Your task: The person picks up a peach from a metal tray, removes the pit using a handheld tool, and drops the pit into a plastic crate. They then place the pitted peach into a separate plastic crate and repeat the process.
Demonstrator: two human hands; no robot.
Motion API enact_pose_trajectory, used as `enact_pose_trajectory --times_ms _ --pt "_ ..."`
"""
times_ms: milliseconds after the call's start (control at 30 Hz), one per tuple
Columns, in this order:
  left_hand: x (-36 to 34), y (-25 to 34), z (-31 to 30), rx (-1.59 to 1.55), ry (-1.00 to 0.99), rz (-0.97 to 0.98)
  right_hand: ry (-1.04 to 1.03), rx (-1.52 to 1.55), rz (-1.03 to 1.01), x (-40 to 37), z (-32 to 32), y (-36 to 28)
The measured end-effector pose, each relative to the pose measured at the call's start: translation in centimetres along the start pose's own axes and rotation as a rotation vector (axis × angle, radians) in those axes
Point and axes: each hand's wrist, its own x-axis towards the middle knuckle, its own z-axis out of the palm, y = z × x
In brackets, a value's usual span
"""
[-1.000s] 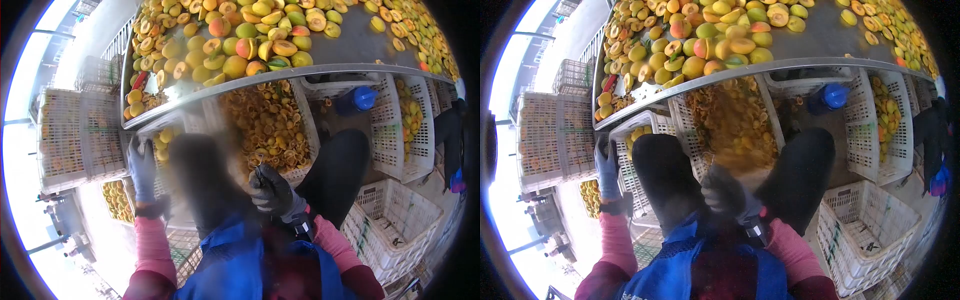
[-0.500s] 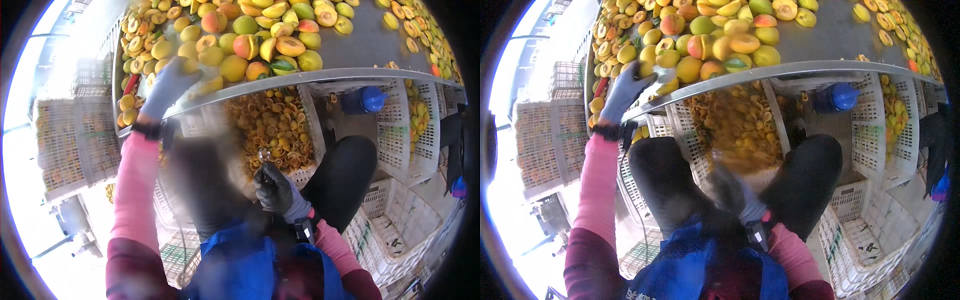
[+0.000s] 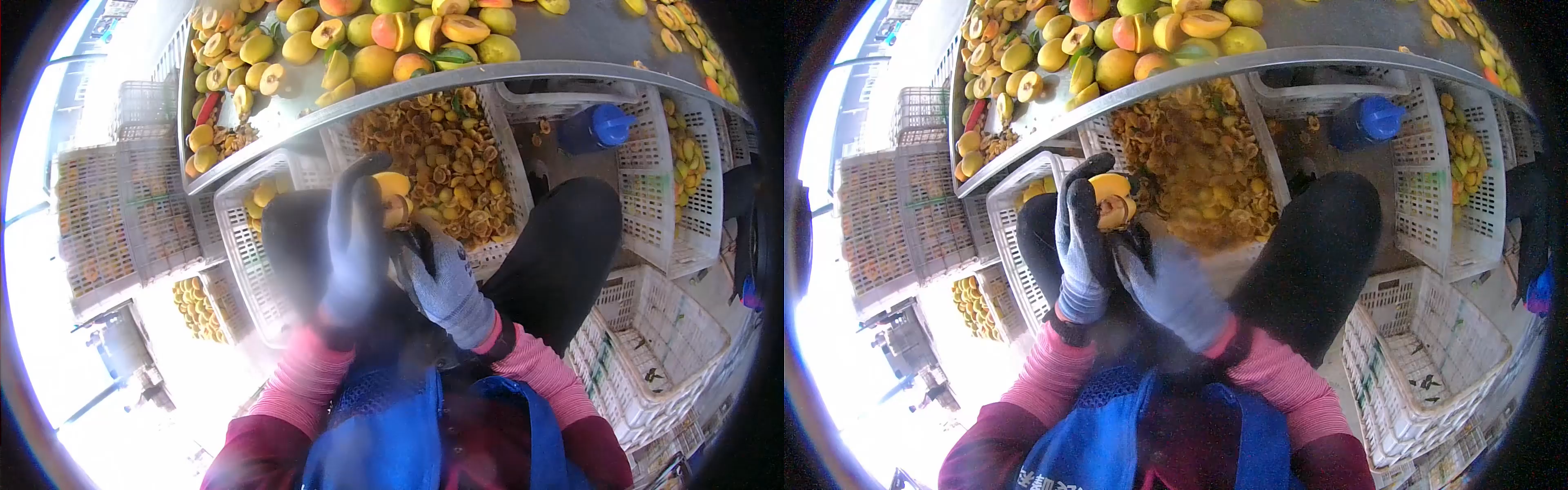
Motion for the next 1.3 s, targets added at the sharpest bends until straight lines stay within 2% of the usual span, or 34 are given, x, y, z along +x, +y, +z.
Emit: enact_pose_trajectory --times_ms 33,133,200,233,267,367,500,533,633,700,767,833,933,1000,1067,1133,1200,1233,1300 --pt "-0.3 -0.1 0.3 0.058 0.035 0.053 0.011 -0.083 0.004 -0.2 0.0 -0.3" --pt "-1.2 0.0 0.7 0.074 0.047 0.064 -0.009 0.110 0.064 -0.3 -1.3 -1.7" --pt "-1.8 0.2 1.4 0.000 0.111 0.071 0.096 -0.100 -0.150 -1.4 -0.4 -0.6" --pt "-2.0 0.3 1.6 -0.037 0.141 0.076 0.130 -0.124 -0.176 -1.6 -0.2 -0.6" --pt "-2.1 0.0 1.6 0.108 0.128 0.194 0.164 -0.148 -0.201 -1.8 -0.1 -0.7" --pt "-2.2 -1.6 1.2 0.435 0.066 0.470 0.160 0.054 -0.038 -2.3 -0.3 -1.2" --pt "-2.7 -3.5 0.7 0.447 -0.046 0.540 -0.022 0.327 0.232 -3.1 -0.6 0.2" --pt "-2.8 -3.6 0.7 0.402 -0.068 0.461 -0.073 0.353 0.295 -3.3 -0.7 0.7" --pt "-3.2 -3.9 0.8 0.464 -0.043 0.409 -0.174 0.371 0.427 -3.3 -0.9 1.7" --pt "-3.2 -3.0 1.3 0.237 -0.046 0.244 -0.165 0.362 0.453 -3.4 -0.8 1.7" --pt "-3.5 -1.8 1.6 0.153 -0.060 0.155 -0.049 0.262 0.330 -3.7 -0.7 1.5" --pt "-3.5 -0.6 1.9 0.101 -0.082 0.115 0.141 0.062 0.083 -4.3 -0.8 1.4" --pt "-3.5 0.0 2.1 0.016 -0.045 0.055 0.189 0.040 0.088 -3.9 -0.4 0.7" --pt "-4.1 0.2 2.2 0.065 0.002 0.119 0.147 0.217 0.197 -3.9 0.5 0.6" --pt "-4.2 0.1 2.1 0.116 0.018 0.146 0.108 0.241 0.200 -3.6 0.1 0.2" --pt "-3.9 -0.6 1.6 0.177 -0.002 0.137 0.076 0.119 0.099 -3.0 -1.2 -0.7" --pt "-3.3 -1.2 0.8 0.361 -0.018 0.228 -0.081 0.125 0.259 -2.4 -2.2 -1.1" --pt "-3.3 -1.9 0.8 0.368 -0.005 0.203 -0.160 0.126 0.340 -2.4 -2.5 -1.0" --pt "-3.2 -3.3 0.7 0.382 0.022 0.151 -0.122 0.183 0.291 -3.2 -1.6 1.5"
